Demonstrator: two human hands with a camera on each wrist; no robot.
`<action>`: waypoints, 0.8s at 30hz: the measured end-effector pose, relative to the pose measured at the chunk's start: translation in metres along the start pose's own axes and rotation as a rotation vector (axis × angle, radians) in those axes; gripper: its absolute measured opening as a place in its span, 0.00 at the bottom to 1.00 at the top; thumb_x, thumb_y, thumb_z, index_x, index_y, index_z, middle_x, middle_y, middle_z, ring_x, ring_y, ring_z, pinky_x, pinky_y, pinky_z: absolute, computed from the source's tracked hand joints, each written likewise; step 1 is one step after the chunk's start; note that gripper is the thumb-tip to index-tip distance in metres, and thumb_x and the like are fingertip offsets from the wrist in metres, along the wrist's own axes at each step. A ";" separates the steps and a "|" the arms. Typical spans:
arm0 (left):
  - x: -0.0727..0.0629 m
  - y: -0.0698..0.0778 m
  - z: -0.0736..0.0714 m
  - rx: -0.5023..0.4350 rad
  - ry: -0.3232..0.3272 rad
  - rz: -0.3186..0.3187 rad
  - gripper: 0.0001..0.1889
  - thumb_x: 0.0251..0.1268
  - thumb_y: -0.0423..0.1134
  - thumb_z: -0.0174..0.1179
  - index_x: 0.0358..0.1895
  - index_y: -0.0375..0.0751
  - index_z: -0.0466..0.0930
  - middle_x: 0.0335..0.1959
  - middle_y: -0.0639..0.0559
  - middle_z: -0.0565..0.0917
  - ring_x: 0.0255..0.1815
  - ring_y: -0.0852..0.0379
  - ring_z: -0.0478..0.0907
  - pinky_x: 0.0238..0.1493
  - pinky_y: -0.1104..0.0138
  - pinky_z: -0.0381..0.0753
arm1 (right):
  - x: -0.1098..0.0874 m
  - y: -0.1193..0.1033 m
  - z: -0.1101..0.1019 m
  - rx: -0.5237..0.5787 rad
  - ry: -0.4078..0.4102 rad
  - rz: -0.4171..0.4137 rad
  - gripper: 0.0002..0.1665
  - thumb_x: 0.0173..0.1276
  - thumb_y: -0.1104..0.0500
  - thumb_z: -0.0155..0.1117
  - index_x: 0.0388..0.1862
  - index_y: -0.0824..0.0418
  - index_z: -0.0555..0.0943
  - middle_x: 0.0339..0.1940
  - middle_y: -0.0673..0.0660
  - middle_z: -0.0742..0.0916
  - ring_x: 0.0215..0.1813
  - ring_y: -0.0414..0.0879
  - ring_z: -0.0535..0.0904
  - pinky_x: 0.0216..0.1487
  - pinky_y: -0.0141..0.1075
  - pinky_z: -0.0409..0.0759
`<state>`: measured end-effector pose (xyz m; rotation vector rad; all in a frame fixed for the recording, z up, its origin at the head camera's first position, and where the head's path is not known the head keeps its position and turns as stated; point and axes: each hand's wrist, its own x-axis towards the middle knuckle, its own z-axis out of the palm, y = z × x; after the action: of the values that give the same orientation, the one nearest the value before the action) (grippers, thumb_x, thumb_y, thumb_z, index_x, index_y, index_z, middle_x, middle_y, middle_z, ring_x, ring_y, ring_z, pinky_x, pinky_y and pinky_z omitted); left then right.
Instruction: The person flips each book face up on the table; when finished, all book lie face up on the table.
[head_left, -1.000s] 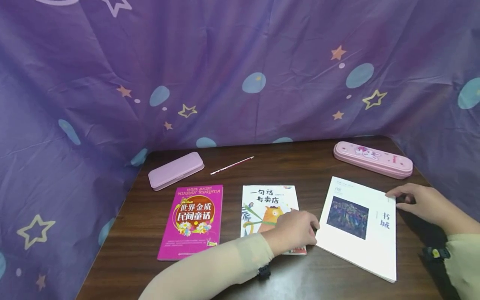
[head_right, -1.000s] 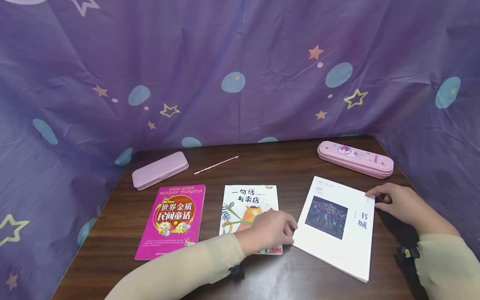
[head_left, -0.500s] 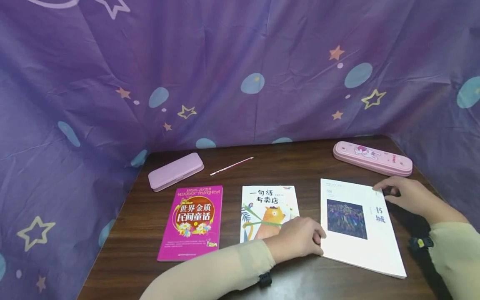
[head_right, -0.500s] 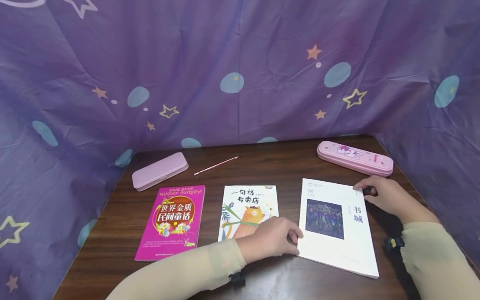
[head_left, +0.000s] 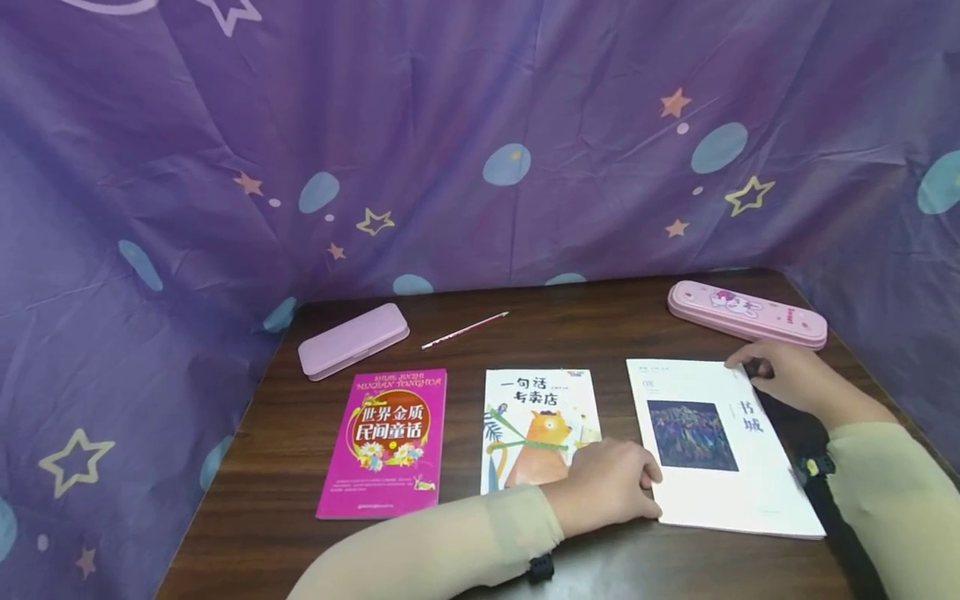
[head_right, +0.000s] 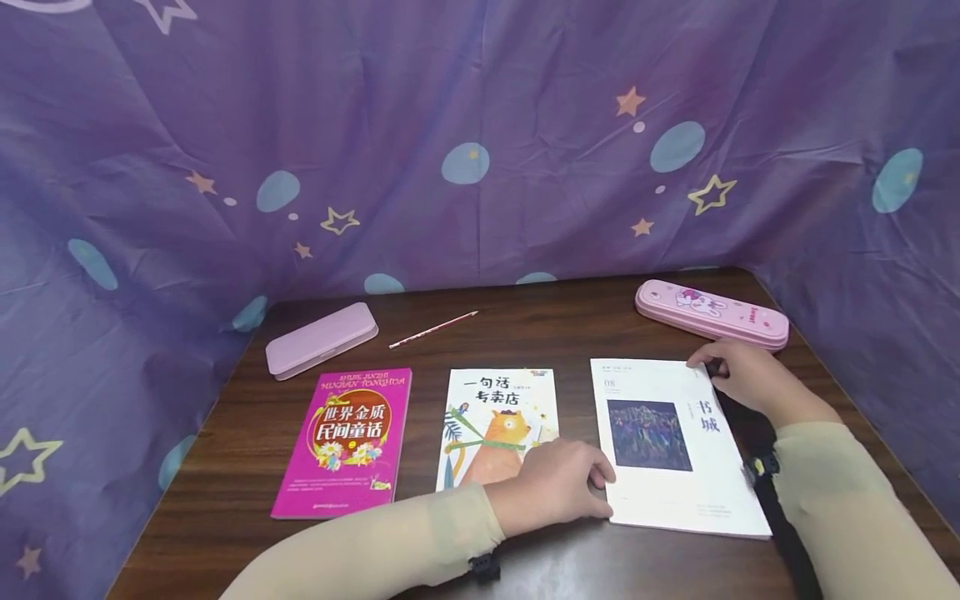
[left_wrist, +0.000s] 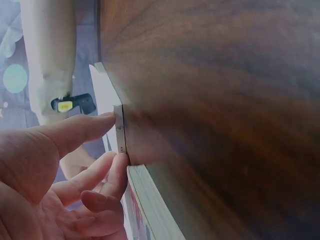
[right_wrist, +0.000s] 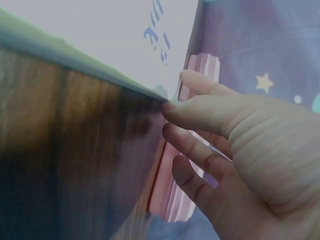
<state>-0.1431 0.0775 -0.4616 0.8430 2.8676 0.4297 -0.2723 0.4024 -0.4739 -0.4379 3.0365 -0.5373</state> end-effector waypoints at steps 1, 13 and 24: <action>0.000 0.001 0.000 -0.002 0.000 -0.004 0.15 0.46 0.57 0.78 0.41 0.72 0.88 0.26 0.81 0.78 0.29 0.78 0.71 0.26 0.76 0.65 | 0.001 -0.002 0.000 -0.003 -0.001 0.002 0.22 0.54 0.78 0.71 0.49 0.66 0.87 0.48 0.69 0.88 0.39 0.58 0.82 0.39 0.54 0.82; 0.002 0.004 0.002 0.037 -0.004 -0.010 0.14 0.48 0.58 0.77 0.40 0.71 0.87 0.26 0.81 0.79 0.28 0.77 0.72 0.25 0.74 0.65 | 0.012 -0.019 0.005 -0.040 0.007 0.021 0.22 0.56 0.79 0.68 0.50 0.66 0.87 0.52 0.72 0.87 0.46 0.68 0.83 0.50 0.65 0.79; -0.010 -0.024 -0.017 -0.121 -0.030 0.057 0.11 0.70 0.54 0.63 0.50 0.63 0.86 0.33 0.76 0.83 0.31 0.80 0.73 0.30 0.81 0.68 | -0.009 -0.044 0.005 -0.103 0.013 0.110 0.25 0.71 0.56 0.68 0.63 0.66 0.80 0.64 0.75 0.80 0.65 0.76 0.73 0.64 0.74 0.65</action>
<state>-0.1506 0.0485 -0.4526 0.9033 2.7634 0.5845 -0.2515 0.3631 -0.4639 -0.2688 3.0879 -0.3804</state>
